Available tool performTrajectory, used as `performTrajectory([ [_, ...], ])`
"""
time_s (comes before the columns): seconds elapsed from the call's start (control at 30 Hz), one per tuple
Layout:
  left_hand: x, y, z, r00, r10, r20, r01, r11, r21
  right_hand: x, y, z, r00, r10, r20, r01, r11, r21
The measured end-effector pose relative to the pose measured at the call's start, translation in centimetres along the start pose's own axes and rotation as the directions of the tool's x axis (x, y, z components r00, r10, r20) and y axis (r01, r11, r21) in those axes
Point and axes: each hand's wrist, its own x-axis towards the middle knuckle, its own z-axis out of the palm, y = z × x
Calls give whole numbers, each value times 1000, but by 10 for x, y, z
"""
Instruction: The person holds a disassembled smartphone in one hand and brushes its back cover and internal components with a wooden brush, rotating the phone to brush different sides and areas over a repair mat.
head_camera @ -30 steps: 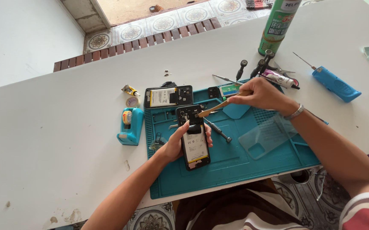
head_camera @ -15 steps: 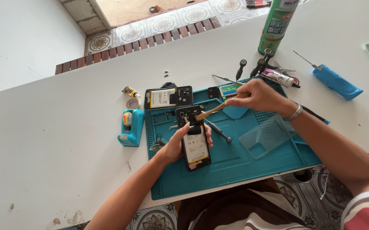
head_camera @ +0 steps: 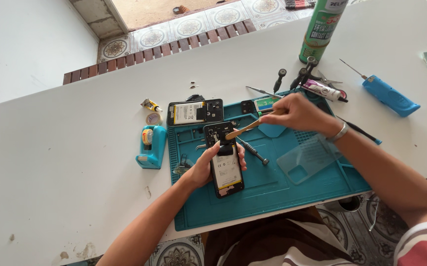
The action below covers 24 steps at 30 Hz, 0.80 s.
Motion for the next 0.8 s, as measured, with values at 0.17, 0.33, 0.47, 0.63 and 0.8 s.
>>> performTrajectory([
  [0.17,2,3,4,998,62,1,-62,998,3,-2,-5,25,987,-104,-124,96,993,-71],
  [0.33,4,10,14,996,83,-14,-83,996,-14,0,-2,-3,993,52,-107,-59,996,-71],
  [0.47,3,12,14,998,68,4,-68,998,-8,-1,-2,-5,999,19,49,-14,995,-97],
  [0.63,2,9,12,999,34,-18,-34,999,-13,-5,-9,26,1000,-28,-6,27,996,-88],
  [0.8,3,5,9,998,70,-6,-70,997,-31,0,-5,11,997,22,-71,-26,998,-59],
])
